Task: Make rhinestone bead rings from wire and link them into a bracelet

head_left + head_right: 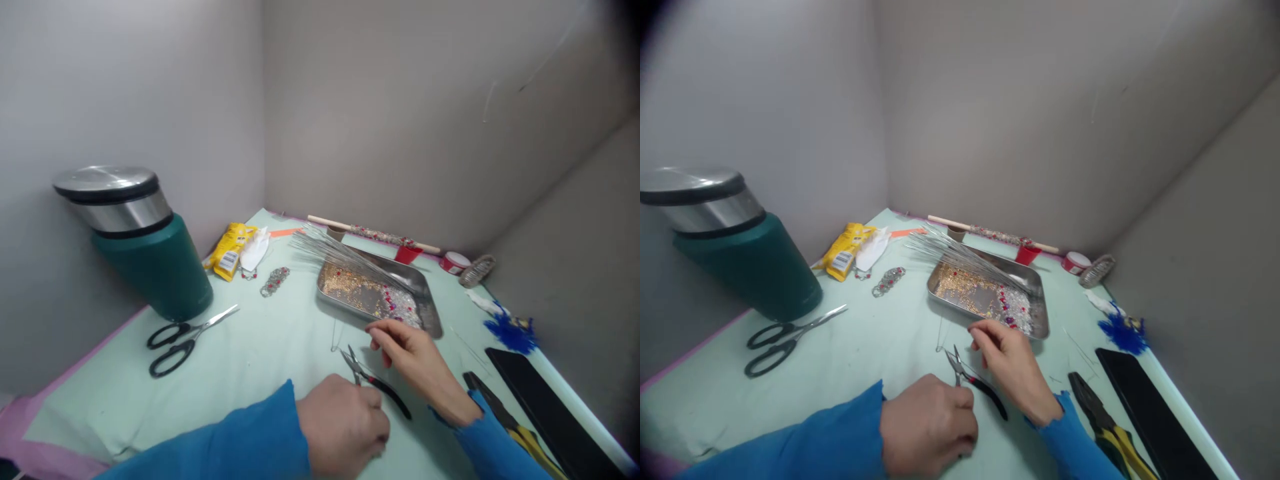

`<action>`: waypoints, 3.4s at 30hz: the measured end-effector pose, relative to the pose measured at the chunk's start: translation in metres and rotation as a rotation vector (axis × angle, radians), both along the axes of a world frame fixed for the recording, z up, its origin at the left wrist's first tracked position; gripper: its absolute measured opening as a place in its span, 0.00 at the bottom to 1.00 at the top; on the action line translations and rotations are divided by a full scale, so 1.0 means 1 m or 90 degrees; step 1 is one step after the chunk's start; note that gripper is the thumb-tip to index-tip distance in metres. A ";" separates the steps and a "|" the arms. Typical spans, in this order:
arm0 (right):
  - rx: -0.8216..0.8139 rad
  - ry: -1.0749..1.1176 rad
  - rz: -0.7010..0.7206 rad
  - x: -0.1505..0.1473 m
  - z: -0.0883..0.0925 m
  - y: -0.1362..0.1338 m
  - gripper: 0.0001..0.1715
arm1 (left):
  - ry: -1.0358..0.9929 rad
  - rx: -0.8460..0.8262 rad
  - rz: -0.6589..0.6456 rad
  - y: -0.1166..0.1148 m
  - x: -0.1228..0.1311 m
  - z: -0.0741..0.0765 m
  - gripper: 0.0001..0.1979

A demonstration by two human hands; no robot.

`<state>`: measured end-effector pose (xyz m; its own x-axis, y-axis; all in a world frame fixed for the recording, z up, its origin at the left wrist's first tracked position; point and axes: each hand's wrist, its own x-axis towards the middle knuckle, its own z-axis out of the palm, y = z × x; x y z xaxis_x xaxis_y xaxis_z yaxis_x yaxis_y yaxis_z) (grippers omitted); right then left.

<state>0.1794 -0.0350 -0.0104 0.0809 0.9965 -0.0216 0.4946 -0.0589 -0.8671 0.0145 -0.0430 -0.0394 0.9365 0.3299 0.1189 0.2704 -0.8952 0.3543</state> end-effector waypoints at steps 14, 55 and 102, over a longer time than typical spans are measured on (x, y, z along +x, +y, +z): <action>0.121 -0.199 0.147 0.033 -0.014 -0.019 0.05 | 0.052 -0.011 0.444 0.056 -0.021 0.030 0.10; 0.123 0.361 -0.050 -0.019 -0.016 0.029 0.12 | -0.476 -0.933 0.395 0.076 -0.023 0.041 0.08; 0.200 0.197 0.049 -0.026 -0.025 0.017 0.10 | -0.424 -0.825 0.392 0.067 -0.013 0.034 0.13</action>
<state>0.1537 -0.0182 -0.0349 0.0435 0.9616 0.2711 0.2014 0.2574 -0.9451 0.0019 0.0241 -0.0055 0.5228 0.8247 -0.2158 -0.0472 0.2807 0.9586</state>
